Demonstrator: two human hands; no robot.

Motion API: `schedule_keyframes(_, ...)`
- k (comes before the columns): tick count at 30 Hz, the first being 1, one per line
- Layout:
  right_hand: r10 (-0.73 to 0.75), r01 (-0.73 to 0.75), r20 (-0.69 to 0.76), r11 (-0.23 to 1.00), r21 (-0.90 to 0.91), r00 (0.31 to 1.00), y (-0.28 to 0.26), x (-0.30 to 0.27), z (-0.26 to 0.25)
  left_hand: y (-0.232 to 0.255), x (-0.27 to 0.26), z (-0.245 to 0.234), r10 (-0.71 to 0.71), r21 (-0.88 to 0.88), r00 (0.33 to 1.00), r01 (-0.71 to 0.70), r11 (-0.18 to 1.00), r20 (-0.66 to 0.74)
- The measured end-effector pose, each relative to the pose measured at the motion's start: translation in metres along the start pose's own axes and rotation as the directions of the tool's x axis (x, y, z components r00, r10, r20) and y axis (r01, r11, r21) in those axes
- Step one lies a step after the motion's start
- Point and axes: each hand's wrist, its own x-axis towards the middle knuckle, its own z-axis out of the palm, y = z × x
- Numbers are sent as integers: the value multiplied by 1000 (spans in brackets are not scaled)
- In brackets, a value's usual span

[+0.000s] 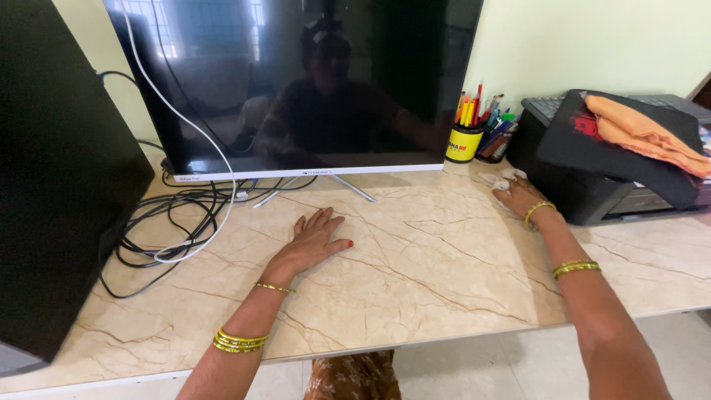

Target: The person wipes a marble-topped desk with a white cloth, moving the cloth back and forth across the surface in front of a monitor and computer tower. The person repeatedly wipes the same areas without moving objects aside.

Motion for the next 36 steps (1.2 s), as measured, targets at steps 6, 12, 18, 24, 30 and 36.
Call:
schedule_keyframes(6, -85, 87, 35, 995, -53, 996, 30, -104, -12, -1, -2, 2, 24, 73, 1000, -22, 997, -19)
schedule_keyframes(12, 152, -155, 57, 985, 70, 987, 31, -229, -47, 1, -1, 12, 11, 132, 999, -6, 991, -37)
schedule_keyframes(18, 89, -89, -84, 996, 6, 992, -40, -299, -57, 1, 3, 17, -1, 148, 1000, 5, 989, -30)
schedule_keyframes(24, -147, 149, 78, 989, -17, 986, -170, -291, -56, -1, 4, 20, 6, 150, 999, 2, 989, -53)
schedule_keyframes(30, -202, 187, 202, 978, 93, 958, -154, -188, -50, 2, 1, 19, 2, 140, 998, 7, 990, -62)
schedule_keyframes(36, -304, 306, 84, 952, -17, 949, -139, -77, -3, 8, -11, -7, 29, 12, 992, -28, 1000, -121)
